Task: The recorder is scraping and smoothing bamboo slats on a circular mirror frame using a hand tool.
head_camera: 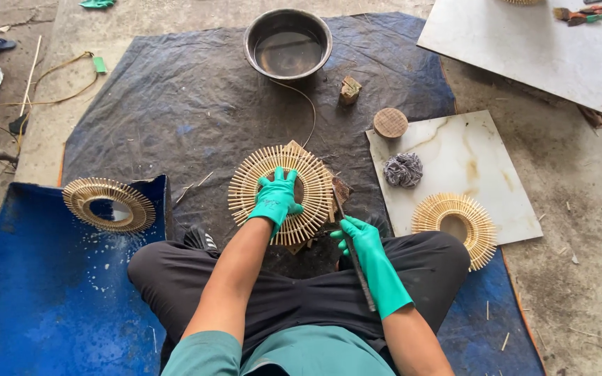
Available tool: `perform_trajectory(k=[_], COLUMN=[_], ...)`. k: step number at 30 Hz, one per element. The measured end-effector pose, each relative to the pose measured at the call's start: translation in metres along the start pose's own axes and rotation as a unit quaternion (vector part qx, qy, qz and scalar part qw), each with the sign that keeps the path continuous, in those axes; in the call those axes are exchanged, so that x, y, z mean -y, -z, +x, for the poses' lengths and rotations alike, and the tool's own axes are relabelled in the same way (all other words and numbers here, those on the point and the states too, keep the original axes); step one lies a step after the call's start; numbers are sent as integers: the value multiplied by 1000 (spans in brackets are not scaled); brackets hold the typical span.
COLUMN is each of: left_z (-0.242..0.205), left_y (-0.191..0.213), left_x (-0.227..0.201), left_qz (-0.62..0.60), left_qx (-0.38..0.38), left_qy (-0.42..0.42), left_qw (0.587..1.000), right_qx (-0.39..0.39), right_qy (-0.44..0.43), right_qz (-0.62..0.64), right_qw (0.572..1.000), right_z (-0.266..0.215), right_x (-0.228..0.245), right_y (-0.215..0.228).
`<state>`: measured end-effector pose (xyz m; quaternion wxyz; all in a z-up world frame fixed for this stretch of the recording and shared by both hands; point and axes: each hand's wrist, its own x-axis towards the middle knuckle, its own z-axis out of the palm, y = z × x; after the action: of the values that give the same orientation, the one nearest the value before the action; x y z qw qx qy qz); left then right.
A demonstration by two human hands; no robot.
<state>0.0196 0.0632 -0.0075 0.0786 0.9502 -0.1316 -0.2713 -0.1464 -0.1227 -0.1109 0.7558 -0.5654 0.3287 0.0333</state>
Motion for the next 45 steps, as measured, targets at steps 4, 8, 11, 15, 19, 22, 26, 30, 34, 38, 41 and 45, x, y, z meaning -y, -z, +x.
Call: perform_trajectory(k=[4, 8, 11, 15, 19, 22, 26, 30, 34, 38, 41, 45], left_z=[1, 9, 26, 10, 1, -3, -11, -11, -10, -2, -7, -4], left_y=[3, -2, -11, -3, 3, 3, 13, 18, 14, 10, 11, 6], left_x=[4, 6, 8, 4, 2, 4, 2, 2, 5, 9, 6, 4], left_qz=[-1, 7, 35, 17, -10, -15, -11, 5, 20, 17, -3, -6], left_qx=[-26, -19, -15, -12, -14, -8, -4, 7, 9, -4, -14, -21], left_qy=[-19, -19, -22, -9, -9, -13, -11, -12, -32, -44, -33, -16], left_qw=[999, 1000, 999, 1000, 1000, 1000, 1000, 1000, 999, 999, 999, 1000], right_qx=[4, 10, 8, 9, 14, 7, 14, 19, 25, 34, 24, 19], right_qy=[0, 8, 2, -5, -5, -5, -5, 0, 0, -2, 8, -3], right_qz=[-2, 8, 6, 3, 0, -4, -6, -8, -6, 2, -4, 4], right_qw=[1000, 1000, 1000, 1000, 1000, 1000, 1000, 1000, 1000, 999, 1000, 1000], right_z=[7, 10, 5, 1, -4, -3, 0, 2, 0, 3, 2, 3], right_x=[1, -5, 4, 4, 9, 9, 7, 9, 9, 6, 7, 7], right_y=[2, 0, -2, -4, -8, -5, -7, -7, -6, -10, -12, -10])
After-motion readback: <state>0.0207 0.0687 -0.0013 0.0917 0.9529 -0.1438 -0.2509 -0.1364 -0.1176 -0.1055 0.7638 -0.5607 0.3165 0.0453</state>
